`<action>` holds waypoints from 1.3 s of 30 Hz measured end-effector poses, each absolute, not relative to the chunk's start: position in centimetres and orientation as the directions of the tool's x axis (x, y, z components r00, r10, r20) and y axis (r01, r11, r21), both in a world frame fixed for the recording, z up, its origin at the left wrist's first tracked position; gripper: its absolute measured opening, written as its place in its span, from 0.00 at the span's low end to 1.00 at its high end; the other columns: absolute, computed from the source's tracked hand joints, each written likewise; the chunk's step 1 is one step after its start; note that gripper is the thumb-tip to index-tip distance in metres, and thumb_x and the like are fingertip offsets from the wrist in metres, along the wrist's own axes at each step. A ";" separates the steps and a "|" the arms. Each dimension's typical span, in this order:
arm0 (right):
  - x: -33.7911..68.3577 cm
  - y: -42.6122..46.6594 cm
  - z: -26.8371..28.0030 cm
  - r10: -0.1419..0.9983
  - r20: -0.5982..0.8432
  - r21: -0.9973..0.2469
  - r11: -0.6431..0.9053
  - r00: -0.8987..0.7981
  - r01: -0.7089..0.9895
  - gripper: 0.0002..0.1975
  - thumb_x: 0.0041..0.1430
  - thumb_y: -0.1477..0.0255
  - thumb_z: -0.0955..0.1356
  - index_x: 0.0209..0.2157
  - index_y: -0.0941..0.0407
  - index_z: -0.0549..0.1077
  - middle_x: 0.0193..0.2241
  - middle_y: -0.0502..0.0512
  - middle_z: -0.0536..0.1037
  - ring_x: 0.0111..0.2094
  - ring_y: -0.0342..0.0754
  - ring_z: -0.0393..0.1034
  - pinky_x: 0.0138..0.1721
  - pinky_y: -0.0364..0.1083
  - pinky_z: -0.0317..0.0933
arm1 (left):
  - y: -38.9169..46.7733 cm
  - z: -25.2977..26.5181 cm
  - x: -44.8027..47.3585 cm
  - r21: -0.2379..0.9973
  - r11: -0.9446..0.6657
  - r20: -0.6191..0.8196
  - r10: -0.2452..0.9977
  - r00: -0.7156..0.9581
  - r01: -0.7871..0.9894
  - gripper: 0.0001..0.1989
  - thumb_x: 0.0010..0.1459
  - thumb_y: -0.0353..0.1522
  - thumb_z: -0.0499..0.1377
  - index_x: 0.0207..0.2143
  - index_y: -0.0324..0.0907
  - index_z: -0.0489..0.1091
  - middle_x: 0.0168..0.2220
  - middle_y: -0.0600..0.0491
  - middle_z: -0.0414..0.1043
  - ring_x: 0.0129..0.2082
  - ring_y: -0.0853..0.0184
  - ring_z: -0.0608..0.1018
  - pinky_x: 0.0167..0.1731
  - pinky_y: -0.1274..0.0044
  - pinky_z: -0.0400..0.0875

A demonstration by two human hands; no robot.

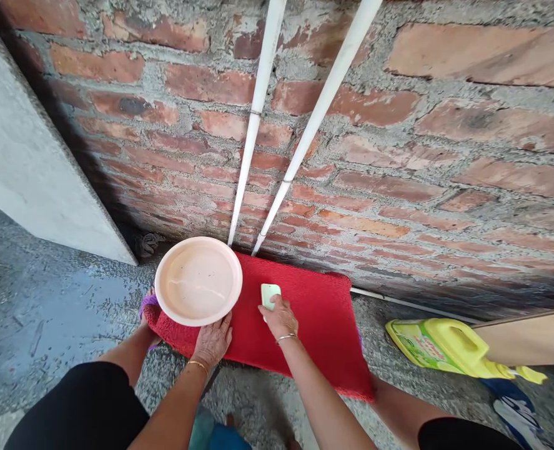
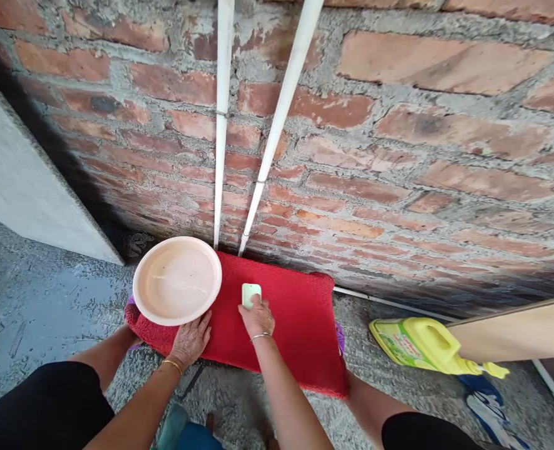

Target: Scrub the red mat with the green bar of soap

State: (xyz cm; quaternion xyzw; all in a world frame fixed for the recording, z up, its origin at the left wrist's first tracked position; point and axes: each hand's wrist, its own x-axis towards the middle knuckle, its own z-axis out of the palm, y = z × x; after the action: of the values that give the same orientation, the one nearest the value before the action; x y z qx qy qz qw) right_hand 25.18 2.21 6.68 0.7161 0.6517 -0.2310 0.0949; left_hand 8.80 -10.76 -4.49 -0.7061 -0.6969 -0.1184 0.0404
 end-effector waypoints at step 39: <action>35.2 -3.4 7.4 0.858 -0.477 -0.068 -0.254 0.192 0.965 0.15 0.57 0.57 0.64 0.38 0.53 0.71 0.41 0.56 0.72 0.37 0.49 0.73 0.35 0.46 0.62 | -10.9 -7.4 7.2 0.157 -0.041 0.197 0.980 0.010 0.987 0.34 0.53 0.22 0.47 0.64 0.42 0.56 0.58 0.45 0.68 0.58 0.57 0.69 0.58 0.61 0.63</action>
State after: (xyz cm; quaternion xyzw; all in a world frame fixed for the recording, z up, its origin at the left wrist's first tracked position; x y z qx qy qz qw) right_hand 35.15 -3.40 7.42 0.7618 0.5982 -0.2154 0.1241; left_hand 7.19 -10.94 -7.38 -0.7104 -0.6923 -0.1262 0.0129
